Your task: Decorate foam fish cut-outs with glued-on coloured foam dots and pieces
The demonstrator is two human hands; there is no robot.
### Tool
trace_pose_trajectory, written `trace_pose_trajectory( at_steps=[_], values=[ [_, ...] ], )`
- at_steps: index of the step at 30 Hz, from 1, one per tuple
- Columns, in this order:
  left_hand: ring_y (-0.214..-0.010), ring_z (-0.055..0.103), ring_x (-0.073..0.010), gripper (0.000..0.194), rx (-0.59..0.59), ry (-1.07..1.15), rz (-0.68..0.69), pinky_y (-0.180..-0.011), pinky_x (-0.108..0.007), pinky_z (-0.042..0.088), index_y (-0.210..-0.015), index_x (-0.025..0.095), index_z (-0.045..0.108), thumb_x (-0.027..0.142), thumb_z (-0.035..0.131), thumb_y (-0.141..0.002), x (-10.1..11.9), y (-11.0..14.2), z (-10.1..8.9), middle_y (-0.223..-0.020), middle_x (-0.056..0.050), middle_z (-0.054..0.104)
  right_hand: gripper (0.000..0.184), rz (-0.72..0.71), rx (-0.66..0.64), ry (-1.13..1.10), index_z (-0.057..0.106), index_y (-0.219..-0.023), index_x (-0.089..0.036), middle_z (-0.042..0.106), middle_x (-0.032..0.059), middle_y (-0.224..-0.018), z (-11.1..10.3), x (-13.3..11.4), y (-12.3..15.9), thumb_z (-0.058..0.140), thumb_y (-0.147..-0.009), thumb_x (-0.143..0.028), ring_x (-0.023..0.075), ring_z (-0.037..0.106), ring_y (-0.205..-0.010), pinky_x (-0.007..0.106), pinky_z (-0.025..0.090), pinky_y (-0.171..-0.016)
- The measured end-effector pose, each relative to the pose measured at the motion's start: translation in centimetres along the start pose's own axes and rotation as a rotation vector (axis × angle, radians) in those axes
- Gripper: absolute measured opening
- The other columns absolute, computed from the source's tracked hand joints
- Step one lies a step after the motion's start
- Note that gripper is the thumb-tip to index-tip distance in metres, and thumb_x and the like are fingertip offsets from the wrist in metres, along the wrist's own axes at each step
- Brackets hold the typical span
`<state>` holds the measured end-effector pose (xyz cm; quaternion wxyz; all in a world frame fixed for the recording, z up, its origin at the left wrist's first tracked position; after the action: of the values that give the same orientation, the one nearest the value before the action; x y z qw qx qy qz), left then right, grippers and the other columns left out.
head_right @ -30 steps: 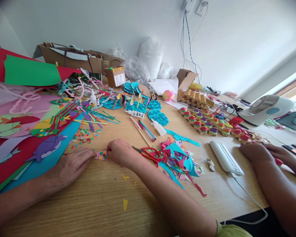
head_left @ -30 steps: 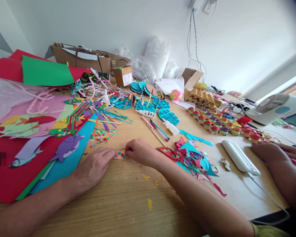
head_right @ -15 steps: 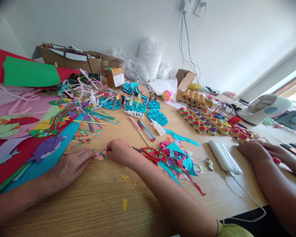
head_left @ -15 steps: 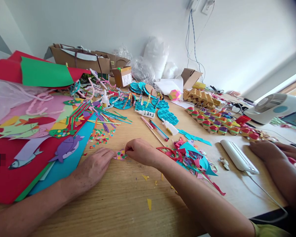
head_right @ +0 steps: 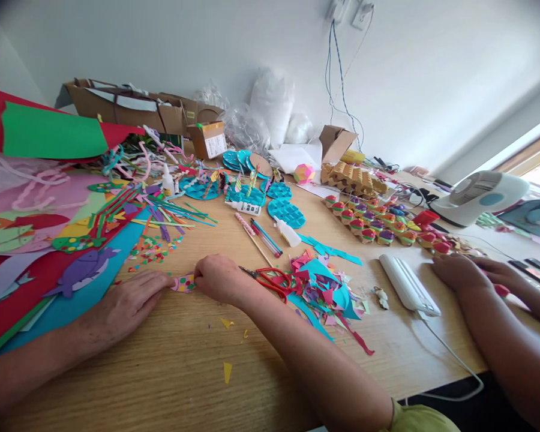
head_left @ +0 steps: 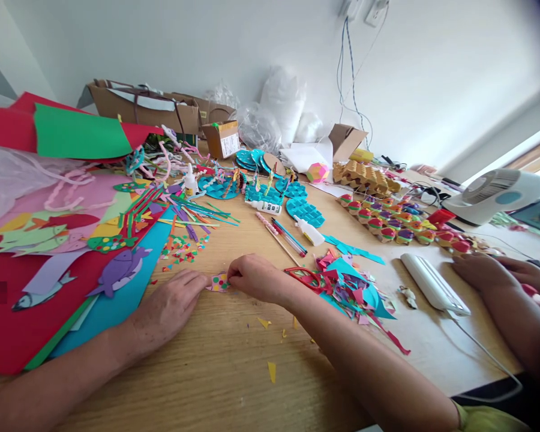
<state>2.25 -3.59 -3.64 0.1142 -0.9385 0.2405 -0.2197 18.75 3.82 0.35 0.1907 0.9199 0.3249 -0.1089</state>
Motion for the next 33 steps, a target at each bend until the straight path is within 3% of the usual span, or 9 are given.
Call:
trace_pose_trajectory(
  at_steps=[33],
  values=[
    [-0.092, 0.057, -0.0179, 0.031, -0.002, 0.019, 0.017, -0.081, -0.031, 0.046, -0.093, 0.016, 0.057, 0.009, 0.029, -0.083, -0.37, 0.18, 0.51, -0.091, -0.006, 0.063, 0.024, -0.004, 0.014, -0.033, 0.07, -0.082, -0.018, 0.069, 0.0032, -0.079, 0.35, 0.24, -0.14, 0.049, -0.072, -0.017, 0.0128, 0.058, -0.07, 0.02, 0.036, -0.057]
  ],
)
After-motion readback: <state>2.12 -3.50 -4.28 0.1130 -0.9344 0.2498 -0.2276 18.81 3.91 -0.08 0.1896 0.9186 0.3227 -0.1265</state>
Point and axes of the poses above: each hand's wrist, its own y-axis away from the middle knuckle, its own z-axis out of the palm, x = y × z, the point moved 1 cm from there along -y, towards the middle knuckle
